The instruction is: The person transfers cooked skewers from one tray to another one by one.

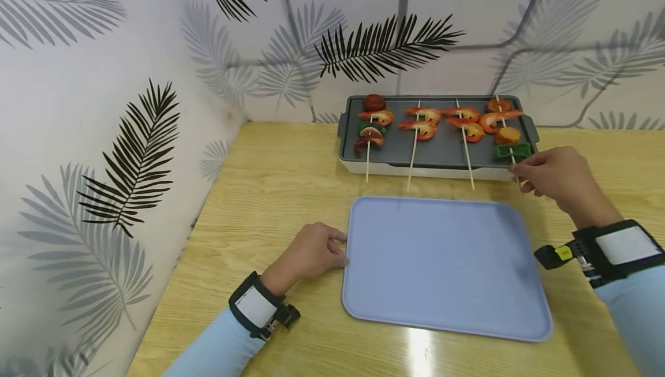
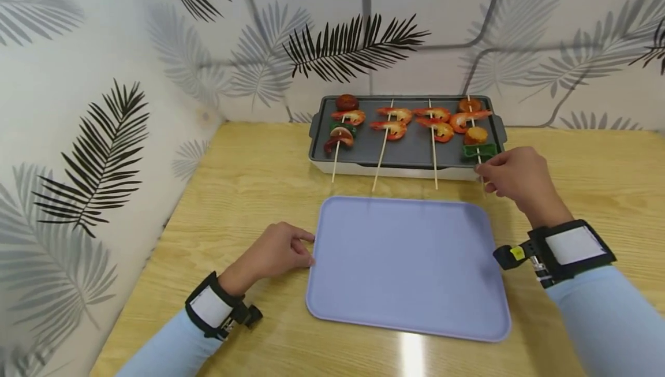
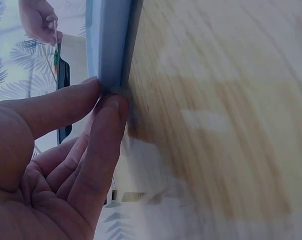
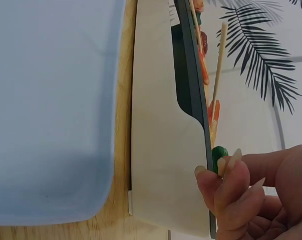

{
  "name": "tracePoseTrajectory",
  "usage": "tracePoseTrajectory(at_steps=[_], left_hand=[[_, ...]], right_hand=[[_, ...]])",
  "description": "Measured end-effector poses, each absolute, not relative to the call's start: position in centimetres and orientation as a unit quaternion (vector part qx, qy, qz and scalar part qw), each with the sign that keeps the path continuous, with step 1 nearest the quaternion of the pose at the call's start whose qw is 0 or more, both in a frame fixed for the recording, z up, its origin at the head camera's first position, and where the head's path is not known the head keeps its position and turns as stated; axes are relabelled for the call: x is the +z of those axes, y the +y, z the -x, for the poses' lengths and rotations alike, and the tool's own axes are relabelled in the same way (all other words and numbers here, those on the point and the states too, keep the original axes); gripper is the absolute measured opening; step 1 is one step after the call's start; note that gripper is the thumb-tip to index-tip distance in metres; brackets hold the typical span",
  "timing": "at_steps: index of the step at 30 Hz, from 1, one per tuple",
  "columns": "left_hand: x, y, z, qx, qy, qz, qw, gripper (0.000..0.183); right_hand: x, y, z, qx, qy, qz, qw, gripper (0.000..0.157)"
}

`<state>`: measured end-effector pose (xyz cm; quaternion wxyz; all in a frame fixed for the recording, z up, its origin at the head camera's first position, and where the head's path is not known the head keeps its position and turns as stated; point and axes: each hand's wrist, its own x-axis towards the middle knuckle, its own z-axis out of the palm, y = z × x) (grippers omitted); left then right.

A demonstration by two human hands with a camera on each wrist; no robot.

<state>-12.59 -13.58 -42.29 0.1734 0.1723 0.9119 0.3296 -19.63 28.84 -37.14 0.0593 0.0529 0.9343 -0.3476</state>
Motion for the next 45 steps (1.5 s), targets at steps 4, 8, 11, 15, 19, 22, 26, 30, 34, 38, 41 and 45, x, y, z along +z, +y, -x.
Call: tracePoseTrajectory(at_steps=[4,8,11,15,19,22,26,30,34,38,41,45], left_hand=[[-42.0,-13.6,12.7,0.335,0.911,-0.170,0.171,0.038],[-41.8,-13.5,12.9,0.336,0.910,-0.169,0.175,0.038],[-41.8,-13.3,12.9,0.337,0.909,-0.161,0.184,0.039],[-42.2,-13.3,12.8,0.342,0.907,-0.150,0.194,0.041],[-42.2,-13.2,12.6,0.343,0.908,-0.146,0.193,0.041],[-42.1,-13.1,12.6,0.343,0.908,-0.146,0.188,0.040],[-42.1,-13.1,12.7,0.346,0.908,-0.147,0.182,0.039],[-42.2,-13.1,12.8,0.344,0.910,-0.151,0.175,0.039],[-42.3,-13.2,12.7,0.342,0.911,-0.151,0.176,0.038],[-42.5,-13.2,12.6,0.353,0.906,-0.146,0.183,0.038],[-42.6,-13.2,12.5,0.359,0.903,-0.146,0.186,0.040],[-42.3,-13.2,12.5,0.358,0.904,-0.148,0.182,0.040]], right_hand=[[-36.9,28.8,20.0,-0.350,0.933,-0.047,0.071,0.038],[-36.8,28.8,20.2,-0.376,0.921,-0.041,0.096,0.036],[-36.9,28.7,20.4,-0.386,0.916,-0.038,0.105,0.034],[-37.2,28.4,20.4,-0.376,0.920,-0.030,0.105,0.031],[-37.4,28.4,20.1,-0.373,0.922,-0.018,0.099,0.031],[-37.3,28.5,19.8,-0.371,0.924,-0.014,0.088,0.032],[-36.8,28.5,18.7,-0.361,0.930,-0.016,0.068,0.033],[-36.1,28.2,16.6,-0.353,0.934,-0.013,0.048,0.034],[-35.5,28.0,14.0,-0.347,0.937,0.004,0.034,0.034],[-35.3,27.9,11.1,-0.339,0.941,0.007,0.015,0.034],[-35.3,27.9,8.3,-0.332,0.943,-0.008,0.004,0.034],[-35.5,27.6,4.8,-0.340,0.940,-0.027,0.001,0.030]])
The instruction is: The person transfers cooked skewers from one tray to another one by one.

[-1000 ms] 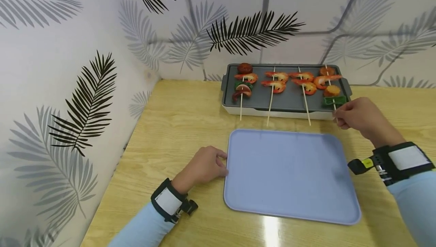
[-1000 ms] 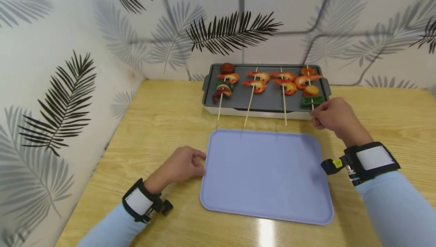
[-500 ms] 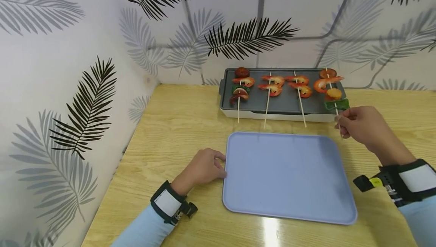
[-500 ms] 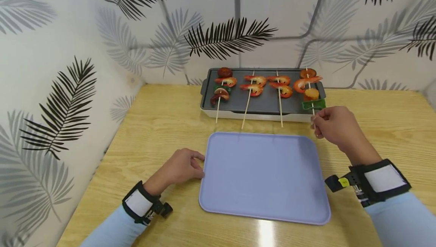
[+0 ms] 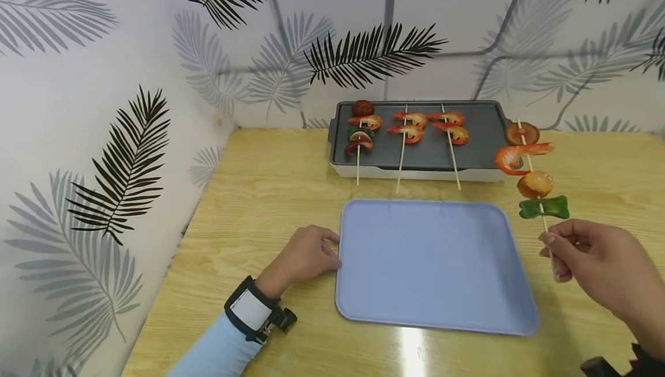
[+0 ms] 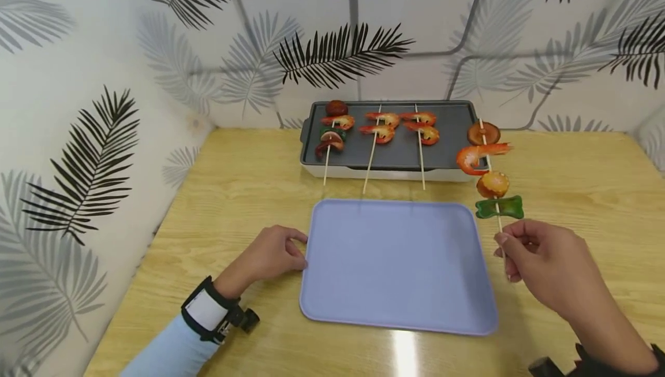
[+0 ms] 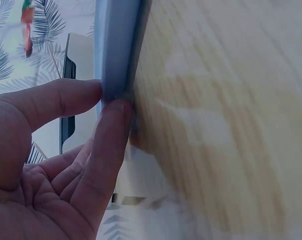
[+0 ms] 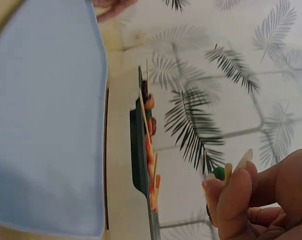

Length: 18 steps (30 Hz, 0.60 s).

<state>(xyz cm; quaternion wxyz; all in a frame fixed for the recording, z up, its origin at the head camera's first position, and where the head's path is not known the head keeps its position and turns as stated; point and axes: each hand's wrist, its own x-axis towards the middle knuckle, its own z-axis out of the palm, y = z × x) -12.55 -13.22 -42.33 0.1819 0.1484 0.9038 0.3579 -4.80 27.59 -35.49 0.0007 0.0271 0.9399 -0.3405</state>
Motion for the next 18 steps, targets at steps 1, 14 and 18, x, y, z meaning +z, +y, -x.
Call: tracePoseTrajectory(at_steps=[1,14,18], left_hand=[[-42.3,-13.2,12.6,0.356,0.905,-0.147,0.181,0.040],[-42.2,-12.8,12.5,0.337,0.913,-0.151,0.175,0.040],[-42.0,-12.5,12.4,0.325,0.917,-0.157,0.170,0.040]], right_hand=[[-35.6,27.5,4.1,-0.345,0.938,-0.028,0.002,0.029],[-38.8,25.4,-1.4,-0.353,0.926,-0.096,0.095,0.030],[-39.9,25.2,-1.5,-0.369,0.914,-0.106,0.130,0.029]])
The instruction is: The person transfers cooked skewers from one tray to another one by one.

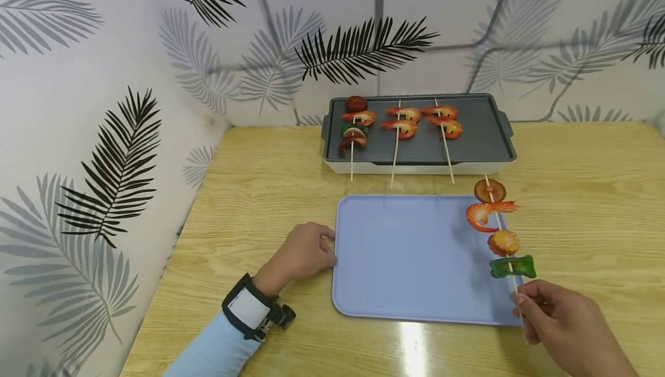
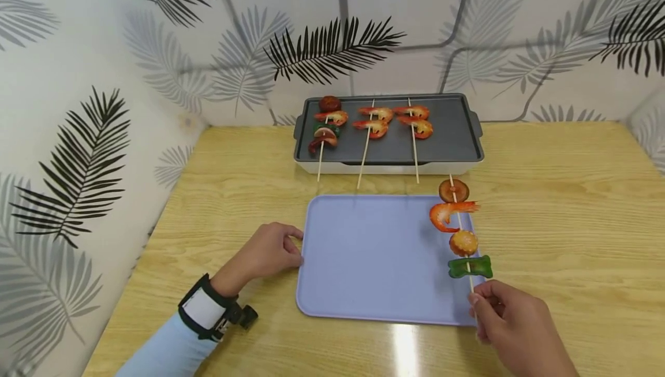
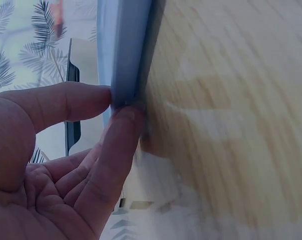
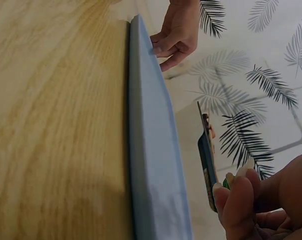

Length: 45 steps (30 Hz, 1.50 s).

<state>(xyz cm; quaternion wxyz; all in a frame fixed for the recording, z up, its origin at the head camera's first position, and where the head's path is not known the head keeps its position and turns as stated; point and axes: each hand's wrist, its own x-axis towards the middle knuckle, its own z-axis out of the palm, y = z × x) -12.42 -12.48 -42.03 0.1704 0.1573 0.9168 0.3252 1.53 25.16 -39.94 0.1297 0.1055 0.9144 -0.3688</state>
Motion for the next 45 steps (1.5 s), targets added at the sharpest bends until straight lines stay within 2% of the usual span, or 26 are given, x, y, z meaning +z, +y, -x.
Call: tracePoseTrajectory(at_steps=[7,19,27,37,45], left_hand=[[-41.7,-12.3,12.4,0.321,0.918,-0.158,0.169,0.040],[-41.4,-12.5,12.5,0.318,0.921,-0.158,0.160,0.039],[-41.4,-12.5,12.5,0.326,0.918,-0.156,0.166,0.040],[-42.0,-12.7,12.5,0.330,0.917,-0.155,0.163,0.040],[-42.2,-12.7,12.6,0.327,0.918,-0.157,0.161,0.040]], right_hand=[[-41.5,25.5,-0.8,-0.384,0.904,-0.098,0.158,0.025],[-43.3,25.8,-0.4,-0.360,0.915,-0.096,0.157,0.023],[-43.1,25.7,0.2,-0.308,0.931,-0.087,0.178,0.025],[-42.5,25.0,0.8,-0.203,0.968,-0.018,0.150,0.016],[-42.3,25.2,1.4,-0.166,0.972,-0.001,0.165,0.019]])
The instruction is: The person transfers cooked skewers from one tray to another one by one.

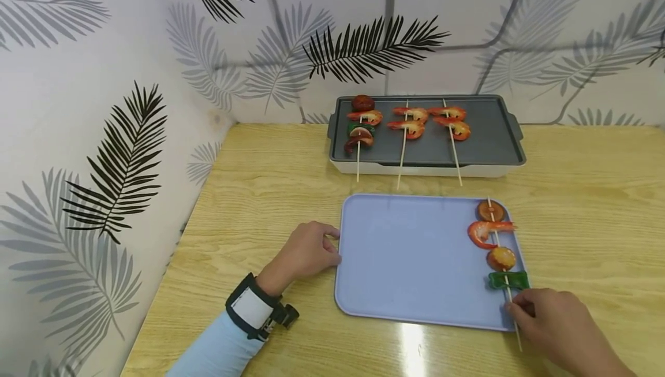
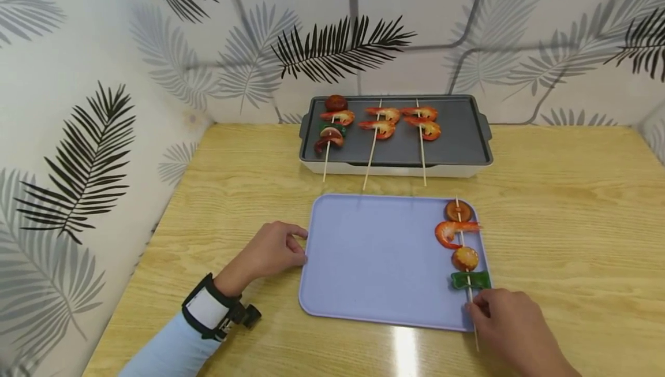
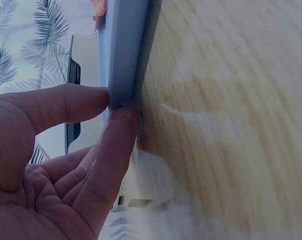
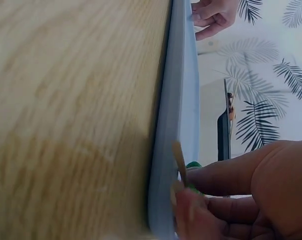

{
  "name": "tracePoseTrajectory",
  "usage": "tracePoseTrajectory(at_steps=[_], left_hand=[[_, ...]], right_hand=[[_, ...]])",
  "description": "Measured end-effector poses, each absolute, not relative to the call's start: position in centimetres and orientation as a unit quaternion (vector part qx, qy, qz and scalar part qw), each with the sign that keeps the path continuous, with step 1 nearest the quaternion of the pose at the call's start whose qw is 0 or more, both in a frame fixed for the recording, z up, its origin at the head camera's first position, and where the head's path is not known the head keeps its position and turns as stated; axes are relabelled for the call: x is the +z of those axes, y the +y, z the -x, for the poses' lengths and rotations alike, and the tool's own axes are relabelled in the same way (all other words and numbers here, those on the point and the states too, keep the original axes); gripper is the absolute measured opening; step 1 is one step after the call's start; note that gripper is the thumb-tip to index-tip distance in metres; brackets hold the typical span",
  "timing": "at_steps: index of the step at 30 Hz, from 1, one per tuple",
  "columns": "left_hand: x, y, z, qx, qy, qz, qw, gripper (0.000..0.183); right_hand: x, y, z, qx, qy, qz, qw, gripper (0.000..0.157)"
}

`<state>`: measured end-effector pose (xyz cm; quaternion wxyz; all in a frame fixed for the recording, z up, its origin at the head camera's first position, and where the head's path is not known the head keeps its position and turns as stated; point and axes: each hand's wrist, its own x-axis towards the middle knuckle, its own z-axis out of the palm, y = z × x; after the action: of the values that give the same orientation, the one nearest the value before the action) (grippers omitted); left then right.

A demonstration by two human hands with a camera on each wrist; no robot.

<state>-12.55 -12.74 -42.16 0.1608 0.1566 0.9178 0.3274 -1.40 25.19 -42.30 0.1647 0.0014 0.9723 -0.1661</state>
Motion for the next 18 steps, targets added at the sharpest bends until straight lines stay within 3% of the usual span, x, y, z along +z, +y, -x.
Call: tracePoseTrajectory(at_steps=[4,11,18], left_hand=[[-42.1,-12.8,12.6,0.330,0.917,-0.157,0.163,0.041],[-41.9,-13.1,12.5,0.325,0.921,-0.145,0.160,0.041],[-42.2,-12.9,12.6,0.334,0.916,-0.153,0.161,0.041]], right_hand=[[-41.2,25.1,1.5,-0.151,0.980,0.003,0.127,0.027],[-38.3,24.8,4.1,-0.178,0.982,0.062,-0.029,0.021],[-36.1,24.6,9.2,-0.249,0.967,0.052,-0.028,0.030]])
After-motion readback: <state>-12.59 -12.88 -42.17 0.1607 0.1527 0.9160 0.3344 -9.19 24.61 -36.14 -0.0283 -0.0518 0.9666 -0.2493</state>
